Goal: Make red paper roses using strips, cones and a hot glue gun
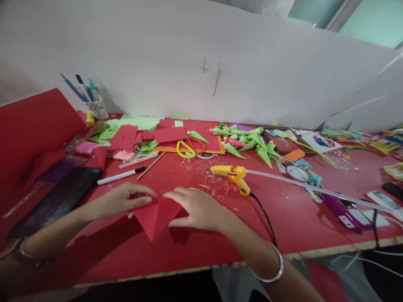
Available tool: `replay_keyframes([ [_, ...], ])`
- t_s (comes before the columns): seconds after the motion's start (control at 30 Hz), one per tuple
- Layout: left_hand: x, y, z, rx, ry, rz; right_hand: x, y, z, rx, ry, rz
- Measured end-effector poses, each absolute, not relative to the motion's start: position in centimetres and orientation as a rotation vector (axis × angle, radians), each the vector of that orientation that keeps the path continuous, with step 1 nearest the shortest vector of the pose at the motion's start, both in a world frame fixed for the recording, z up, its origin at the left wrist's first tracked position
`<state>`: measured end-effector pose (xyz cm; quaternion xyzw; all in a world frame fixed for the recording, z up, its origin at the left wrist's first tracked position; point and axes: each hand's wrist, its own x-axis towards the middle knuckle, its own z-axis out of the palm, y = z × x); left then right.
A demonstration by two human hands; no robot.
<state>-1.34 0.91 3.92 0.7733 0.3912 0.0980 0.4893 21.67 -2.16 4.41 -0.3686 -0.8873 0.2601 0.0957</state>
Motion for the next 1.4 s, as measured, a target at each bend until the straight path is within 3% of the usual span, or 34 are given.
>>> replay_keyframes([
  [0.67, -1.5, 1.2, 2.8, 2.056, 0.776, 0.257, 22.3, -0.7, 3.2, -1.084, -2.370, 1.272],
  [1.0, -1.3, 0.9, 1.9, 2.182, 0.683, 0.271, 22.5, -0.6, 2.4, -1.086, -2.307, 1.291],
  [1.17, -1.0, 0.8, 1.5, 2.094, 0.854, 0.383, 21.9, -0.9, 1.5, -1.150, -2.264, 0.941],
  [1.4, 0.3, 0.4, 1.3, 1.876, 1.212, 0.559, 21.3, -2.2, 0.2, -1.033, -2.310, -0.206],
])
